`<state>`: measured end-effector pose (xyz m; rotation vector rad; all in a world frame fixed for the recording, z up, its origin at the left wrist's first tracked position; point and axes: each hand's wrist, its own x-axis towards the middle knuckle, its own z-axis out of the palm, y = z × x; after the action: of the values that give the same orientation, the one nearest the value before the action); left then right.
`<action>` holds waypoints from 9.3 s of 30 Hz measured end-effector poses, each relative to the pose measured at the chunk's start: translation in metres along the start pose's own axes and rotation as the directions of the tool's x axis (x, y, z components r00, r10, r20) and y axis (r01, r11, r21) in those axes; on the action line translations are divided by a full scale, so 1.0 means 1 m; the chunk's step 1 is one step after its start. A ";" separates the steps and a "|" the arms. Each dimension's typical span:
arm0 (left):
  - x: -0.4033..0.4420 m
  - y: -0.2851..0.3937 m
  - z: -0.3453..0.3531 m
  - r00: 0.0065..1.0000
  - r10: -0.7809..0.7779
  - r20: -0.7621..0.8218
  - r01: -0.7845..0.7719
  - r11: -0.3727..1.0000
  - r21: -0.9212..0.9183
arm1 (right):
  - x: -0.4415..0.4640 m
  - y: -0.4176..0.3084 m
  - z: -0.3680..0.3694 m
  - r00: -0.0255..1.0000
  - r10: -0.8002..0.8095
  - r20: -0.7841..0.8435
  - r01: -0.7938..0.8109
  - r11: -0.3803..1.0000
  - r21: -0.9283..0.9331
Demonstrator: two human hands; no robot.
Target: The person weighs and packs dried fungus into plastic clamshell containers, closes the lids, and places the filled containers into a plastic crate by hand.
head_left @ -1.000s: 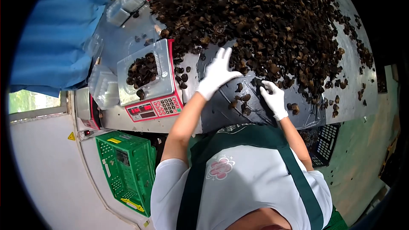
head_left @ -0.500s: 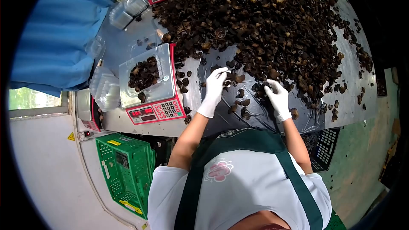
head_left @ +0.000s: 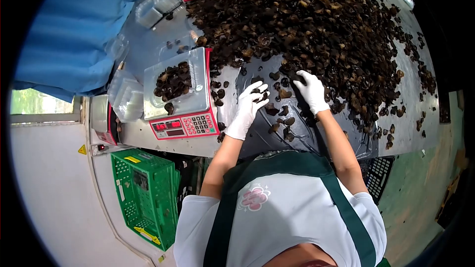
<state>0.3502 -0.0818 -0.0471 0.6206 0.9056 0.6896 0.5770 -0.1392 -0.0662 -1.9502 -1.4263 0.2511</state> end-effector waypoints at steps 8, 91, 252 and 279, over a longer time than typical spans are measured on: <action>0.000 0.006 0.017 0.995 0.050 -0.085 -0.037 0.989 0.146 | -0.025 0.024 -0.052 0.981 0.175 0.086 -0.165 0.980 -0.111; -0.012 -0.030 0.001 0.966 -0.179 0.187 0.252 0.824 -0.508 | -0.048 -0.079 -0.048 0.987 0.000 0.160 0.002 1.000 -0.017; -0.112 0.164 -0.253 0.904 0.415 -0.099 -0.337 0.838 0.430 | 0.008 -0.261 0.121 0.880 0.041 0.473 -0.374 0.673 0.638; -0.158 0.157 -0.305 0.258 0.921 0.290 -0.569 -0.098 0.817 | -0.023 -0.335 0.072 0.468 -0.863 -0.190 0.864 0.492 -0.107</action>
<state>-0.0224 -0.0449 -0.0006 2.1643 1.1876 1.5479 0.2753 -0.0789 0.0868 -0.9497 -2.0456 -0.4386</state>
